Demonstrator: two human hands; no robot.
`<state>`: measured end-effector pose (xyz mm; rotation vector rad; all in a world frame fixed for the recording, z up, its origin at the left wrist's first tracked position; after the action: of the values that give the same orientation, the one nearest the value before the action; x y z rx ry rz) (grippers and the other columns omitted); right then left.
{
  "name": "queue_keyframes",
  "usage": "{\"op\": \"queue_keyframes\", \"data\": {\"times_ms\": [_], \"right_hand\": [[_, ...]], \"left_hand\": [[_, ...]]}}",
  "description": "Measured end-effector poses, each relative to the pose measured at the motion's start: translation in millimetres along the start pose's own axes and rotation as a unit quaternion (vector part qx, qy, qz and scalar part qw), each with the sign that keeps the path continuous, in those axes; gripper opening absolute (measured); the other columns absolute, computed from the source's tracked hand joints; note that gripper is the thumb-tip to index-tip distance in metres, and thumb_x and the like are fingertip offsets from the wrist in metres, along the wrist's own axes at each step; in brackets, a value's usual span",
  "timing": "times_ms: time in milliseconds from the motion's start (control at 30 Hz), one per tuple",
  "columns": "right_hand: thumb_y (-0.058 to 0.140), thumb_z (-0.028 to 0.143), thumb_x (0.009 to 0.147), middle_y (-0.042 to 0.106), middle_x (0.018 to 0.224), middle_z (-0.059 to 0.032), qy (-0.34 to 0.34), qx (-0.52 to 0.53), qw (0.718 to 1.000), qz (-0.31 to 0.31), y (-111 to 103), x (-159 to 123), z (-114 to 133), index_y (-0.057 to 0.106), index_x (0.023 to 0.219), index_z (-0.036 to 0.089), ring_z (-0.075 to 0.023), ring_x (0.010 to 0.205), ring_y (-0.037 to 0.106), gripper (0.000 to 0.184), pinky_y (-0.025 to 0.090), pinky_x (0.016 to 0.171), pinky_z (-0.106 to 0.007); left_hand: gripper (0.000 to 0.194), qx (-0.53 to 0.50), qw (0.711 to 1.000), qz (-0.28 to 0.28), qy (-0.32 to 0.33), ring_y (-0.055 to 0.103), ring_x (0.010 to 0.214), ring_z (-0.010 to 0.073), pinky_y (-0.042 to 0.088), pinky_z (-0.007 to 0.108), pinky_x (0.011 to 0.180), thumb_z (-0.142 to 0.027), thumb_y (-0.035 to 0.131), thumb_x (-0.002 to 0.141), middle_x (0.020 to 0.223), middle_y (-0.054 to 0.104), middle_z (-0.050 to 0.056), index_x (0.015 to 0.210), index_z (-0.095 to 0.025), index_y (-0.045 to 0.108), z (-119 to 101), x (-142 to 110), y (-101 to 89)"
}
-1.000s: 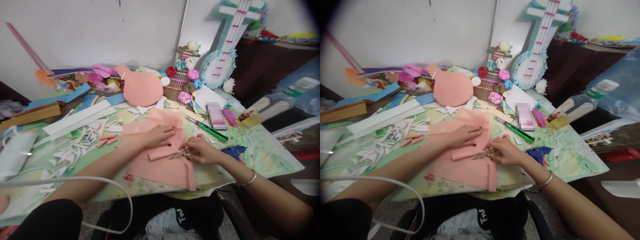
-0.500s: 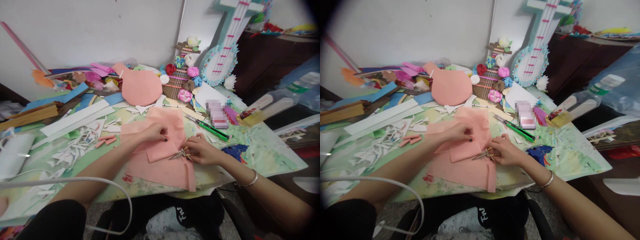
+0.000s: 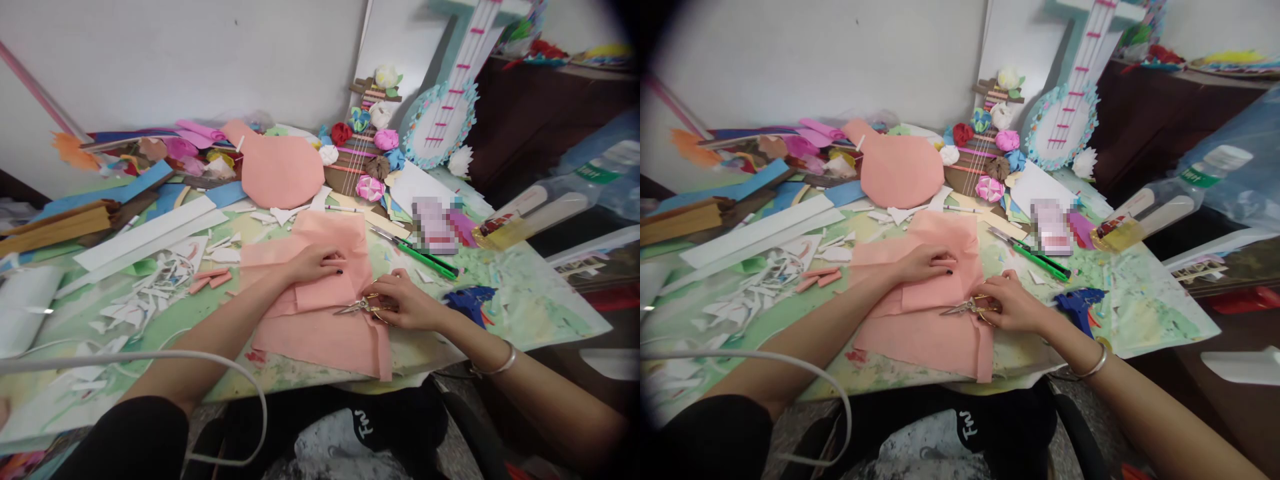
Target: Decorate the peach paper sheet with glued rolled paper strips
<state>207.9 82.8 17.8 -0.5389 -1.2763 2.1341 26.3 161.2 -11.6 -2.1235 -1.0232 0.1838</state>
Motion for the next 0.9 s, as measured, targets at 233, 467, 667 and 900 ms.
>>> {"op": "queue_keyframes", "data": {"times_ms": [233,467,667,900], "right_hand": [[0.057,0.026,0.084,0.066,0.077,-0.0021,0.011,0.029,1.0,0.001,2.1,2.1,-1.9,0.064,0.105,0.022,-0.016,0.07,0.055,0.023,0.026,0.081,-0.037],[0.056,0.029,0.088,0.069,0.082,-0.0024,0.019,0.025,0.999,-0.006,3.0,3.0,-4.3,0.065,0.103,0.022,-0.0151,0.068,0.056,0.018,0.024,0.08,-0.037],[0.058,0.022,0.084,0.068,0.08,-0.0011,0.031,0.016,0.999,-0.013,3.4,2.9,-0.8,0.063,0.099,0.022,-0.0183,0.074,0.059,0.017,0.022,0.079,-0.037],[0.061,0.021,0.078,0.066,0.085,-0.002,0.035,0.016,0.999,-0.022,1.3,5.6,10.2,0.059,0.099,0.021,-0.0221,0.085,0.059,0.021,0.023,0.079,-0.036]], "left_hand": [[0.016,0.006,1.0,0.0,0.011,0.057,0.069,0.0159,0.039,0.024,0.062,-0.03,0.057,0.082,0.074,0.065,0.001,0.077,-0.017,0.062,-3.2,-1.5,-1.1],[0.014,-0.01,1.0,-0.012,0.009,0.059,0.071,0.0169,0.041,0.026,0.065,-0.029,0.058,0.082,0.076,0.066,0.001,0.077,-0.017,0.063,-3.4,-2.1,-3.1],[0.011,-0.027,0.999,-0.025,-0.003,0.061,0.076,0.0181,0.043,0.027,0.068,-0.028,0.061,0.08,0.079,0.068,0.002,0.08,-0.018,0.066,-0.2,-2.1,-3.1],[0.014,-0.045,0.998,-0.037,-0.002,0.059,0.07,0.0155,0.043,0.026,0.064,-0.028,0.058,0.083,0.077,0.067,0.002,0.08,-0.016,0.065,3.5,-1.6,-1.4]]}}
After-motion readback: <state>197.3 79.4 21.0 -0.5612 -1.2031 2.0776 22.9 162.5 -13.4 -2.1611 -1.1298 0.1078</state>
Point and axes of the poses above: each hand's wrist, its own x-axis towards the middle knuckle, its own y-axis out of the palm, z = x × y, the point moved 5 cm from there along x, towards the middle knuckle
